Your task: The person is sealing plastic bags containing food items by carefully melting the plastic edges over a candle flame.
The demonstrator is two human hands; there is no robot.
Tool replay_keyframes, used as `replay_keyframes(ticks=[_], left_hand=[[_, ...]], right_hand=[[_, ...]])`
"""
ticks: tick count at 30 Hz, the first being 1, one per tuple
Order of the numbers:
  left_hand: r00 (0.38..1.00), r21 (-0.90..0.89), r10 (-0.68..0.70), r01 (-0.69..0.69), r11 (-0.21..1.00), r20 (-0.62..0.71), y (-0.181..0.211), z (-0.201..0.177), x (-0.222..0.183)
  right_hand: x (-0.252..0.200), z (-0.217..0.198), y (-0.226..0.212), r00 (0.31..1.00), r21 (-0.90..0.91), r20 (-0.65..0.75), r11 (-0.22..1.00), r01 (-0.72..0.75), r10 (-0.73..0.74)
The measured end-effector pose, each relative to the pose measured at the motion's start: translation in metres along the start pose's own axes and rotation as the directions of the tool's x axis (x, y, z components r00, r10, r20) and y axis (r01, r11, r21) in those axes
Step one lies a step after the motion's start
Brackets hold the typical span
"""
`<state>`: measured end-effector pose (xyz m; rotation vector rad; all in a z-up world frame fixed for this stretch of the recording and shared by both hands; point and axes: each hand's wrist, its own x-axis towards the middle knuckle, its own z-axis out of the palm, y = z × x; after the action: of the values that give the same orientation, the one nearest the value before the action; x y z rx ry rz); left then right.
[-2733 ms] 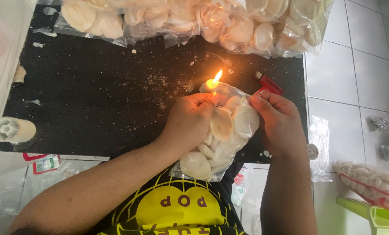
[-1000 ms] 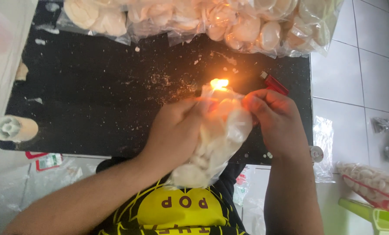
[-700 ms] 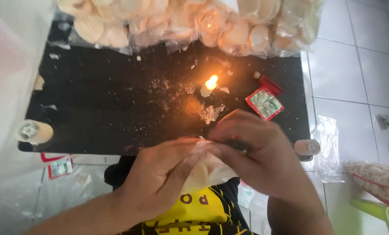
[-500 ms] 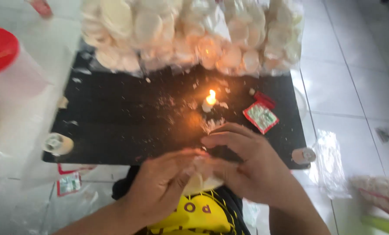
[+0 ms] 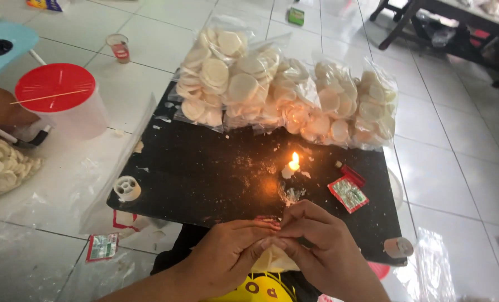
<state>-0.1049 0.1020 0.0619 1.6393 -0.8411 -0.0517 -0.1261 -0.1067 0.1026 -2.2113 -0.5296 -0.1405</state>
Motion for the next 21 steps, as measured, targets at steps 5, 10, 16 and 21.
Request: replay_keyframes(ticks=[5, 10, 16, 21], left_hand=[[0.991, -0.032, -0.133, 0.133, 0.991, 0.017, -0.012, 0.002, -0.004], [0.918, -0.397, -0.384, 0.316, 0.862, -0.102, -0.029, 0.005, 0.01], [0.685, -0.231, -0.683, 0.643, 0.73, -0.253, -0.045, 0.011, 0.033], [0.729, -0.692, -0.683, 0.473, 0.545, -0.039, -0.074, 0.029, 0.042]], right_hand=[[0.001, 0.0, 0.009, 0.998, 0.063, 0.035, 0.996, -0.061, 0.058], [-0.002, -0.002, 0.043, 0.992, 0.031, 0.029, 0.992, -0.125, 0.125], [0.002, 0.011, 0.078, 0.699, 0.622, -0.056, 0.572, -0.535, 0.713], [-0.003, 0.017, 0.109, 0.677, 0.652, -0.252, 0.638, -0.41, 0.692]])
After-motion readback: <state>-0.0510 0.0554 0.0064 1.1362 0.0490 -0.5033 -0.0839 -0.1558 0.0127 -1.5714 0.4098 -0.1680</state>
